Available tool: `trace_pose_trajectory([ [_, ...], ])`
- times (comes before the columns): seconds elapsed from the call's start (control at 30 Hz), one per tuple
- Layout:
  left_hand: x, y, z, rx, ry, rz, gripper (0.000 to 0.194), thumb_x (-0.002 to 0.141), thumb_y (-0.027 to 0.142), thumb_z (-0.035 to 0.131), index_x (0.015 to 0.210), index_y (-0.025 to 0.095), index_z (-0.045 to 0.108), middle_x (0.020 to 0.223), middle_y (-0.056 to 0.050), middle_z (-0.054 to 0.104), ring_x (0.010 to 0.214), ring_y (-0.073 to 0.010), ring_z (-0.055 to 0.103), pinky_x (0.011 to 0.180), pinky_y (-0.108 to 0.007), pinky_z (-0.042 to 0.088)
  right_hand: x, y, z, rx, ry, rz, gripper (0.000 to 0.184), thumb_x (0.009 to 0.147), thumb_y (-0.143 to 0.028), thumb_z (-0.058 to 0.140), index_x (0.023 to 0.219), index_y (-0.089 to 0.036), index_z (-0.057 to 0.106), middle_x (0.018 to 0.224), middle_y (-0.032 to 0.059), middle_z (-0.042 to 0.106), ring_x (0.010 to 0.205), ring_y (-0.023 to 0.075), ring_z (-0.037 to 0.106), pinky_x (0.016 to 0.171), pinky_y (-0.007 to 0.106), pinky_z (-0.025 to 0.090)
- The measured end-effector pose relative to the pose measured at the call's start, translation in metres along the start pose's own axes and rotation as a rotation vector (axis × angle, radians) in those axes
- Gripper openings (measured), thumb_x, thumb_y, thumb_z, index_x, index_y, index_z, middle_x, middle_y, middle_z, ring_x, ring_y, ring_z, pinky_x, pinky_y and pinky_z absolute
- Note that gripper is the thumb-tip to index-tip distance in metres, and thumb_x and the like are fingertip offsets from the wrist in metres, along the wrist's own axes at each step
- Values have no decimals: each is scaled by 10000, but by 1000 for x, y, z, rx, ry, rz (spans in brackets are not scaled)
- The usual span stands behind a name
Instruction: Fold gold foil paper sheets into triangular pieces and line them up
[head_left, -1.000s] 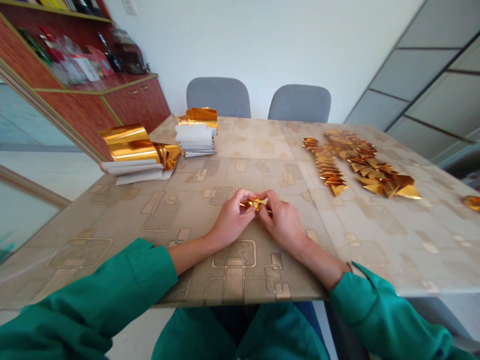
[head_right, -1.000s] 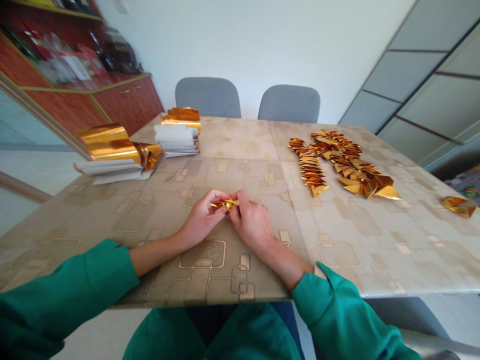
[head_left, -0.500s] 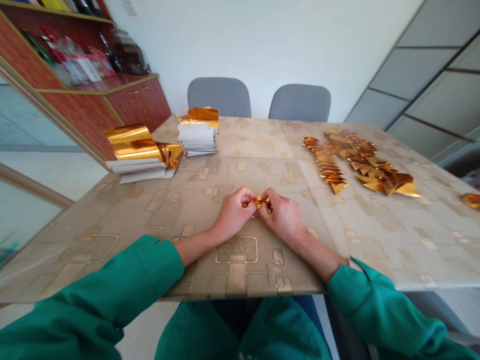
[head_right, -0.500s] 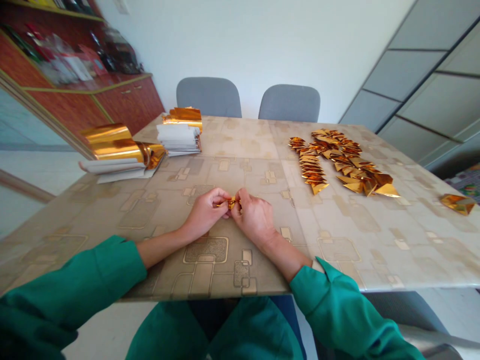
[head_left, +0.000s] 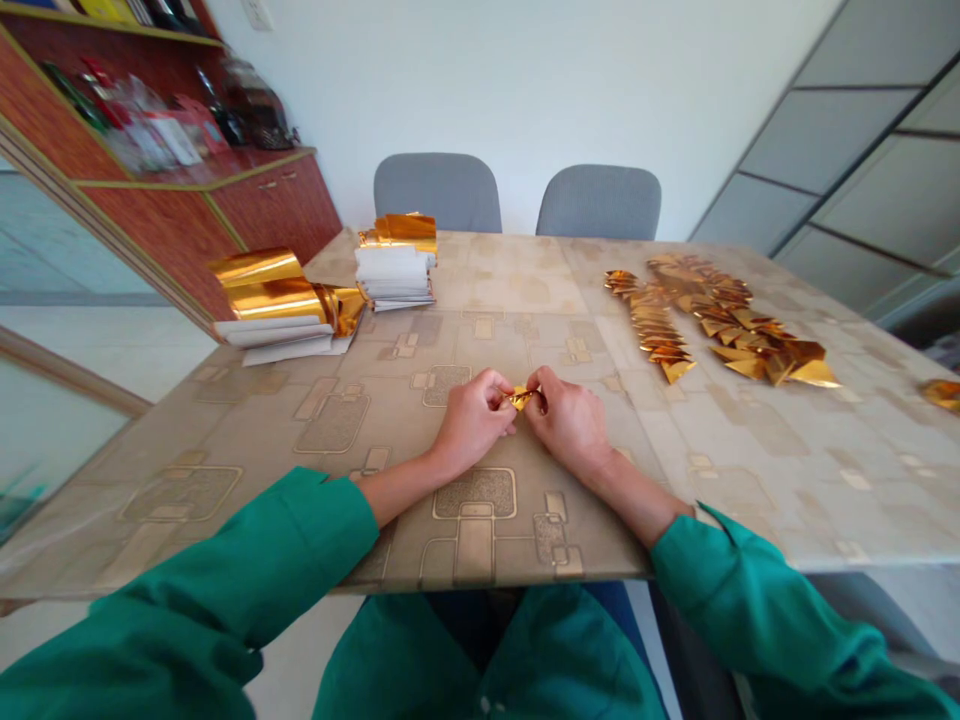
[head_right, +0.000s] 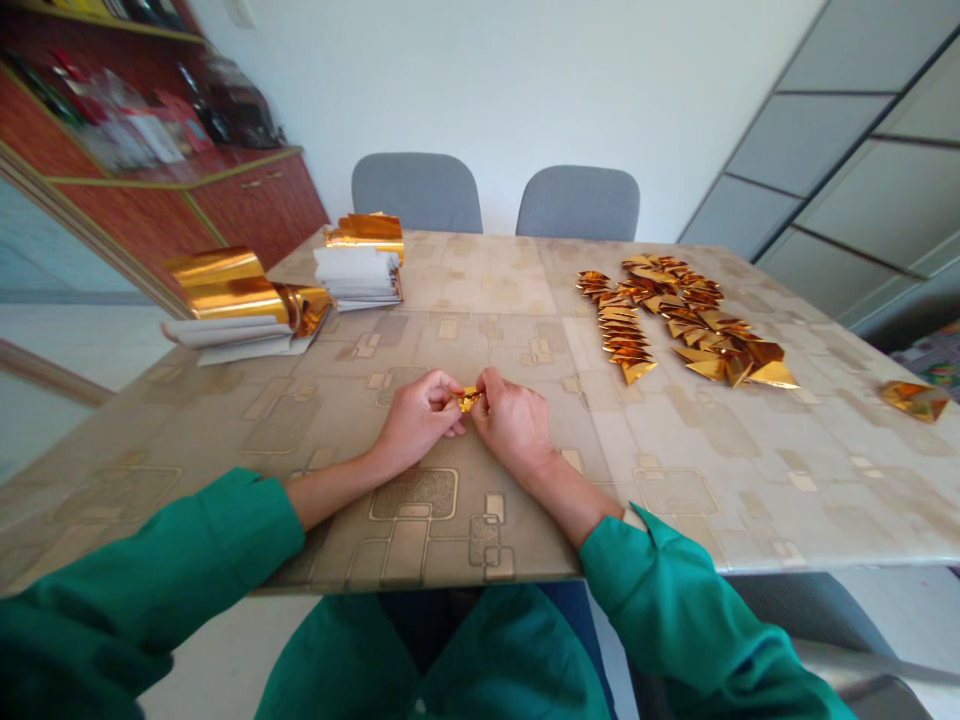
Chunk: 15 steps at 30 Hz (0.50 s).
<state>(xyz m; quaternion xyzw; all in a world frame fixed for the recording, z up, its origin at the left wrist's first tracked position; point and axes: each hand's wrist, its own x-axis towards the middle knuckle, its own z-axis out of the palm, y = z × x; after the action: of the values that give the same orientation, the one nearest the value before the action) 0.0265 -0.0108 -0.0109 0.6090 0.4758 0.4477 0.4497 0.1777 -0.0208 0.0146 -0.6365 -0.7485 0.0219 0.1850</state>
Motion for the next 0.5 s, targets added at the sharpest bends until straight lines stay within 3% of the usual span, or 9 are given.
trace_pose_trajectory([
  [0.17,-1,3,0,-7,-47,-1,161,788,186,584,942,178,537,635,45,640,481,-117,651,449,-173,494,3,7,-2,112,26,-18,143,888,-215,490,964,-227,610,780,26,720,645,170,628,548,255,284],
  [0.3,-4,6,-4,-48,-104,6,323,844,324,608,1113,180,501,695,28,664,505,-125,656,469,-197,516,9,30,-6,412,35,-109,97,904,-248,501,935,-216,587,740,7,701,621,149,613,591,249,378],
  [0.4,-5,7,-6,-51,-141,14,331,875,357,578,1138,170,505,734,9,673,534,-116,658,495,-196,521,13,74,-21,662,7,-122,176,865,-385,602,880,-210,592,795,27,716,712,166,659,662,272,462],
  [0.5,-5,6,-7,-39,-154,6,280,872,303,552,1116,166,530,764,0,677,547,-100,650,502,-183,506,9,138,-44,686,0,-58,342,776,-546,687,854,-218,635,822,46,707,740,185,645,710,319,495],
])
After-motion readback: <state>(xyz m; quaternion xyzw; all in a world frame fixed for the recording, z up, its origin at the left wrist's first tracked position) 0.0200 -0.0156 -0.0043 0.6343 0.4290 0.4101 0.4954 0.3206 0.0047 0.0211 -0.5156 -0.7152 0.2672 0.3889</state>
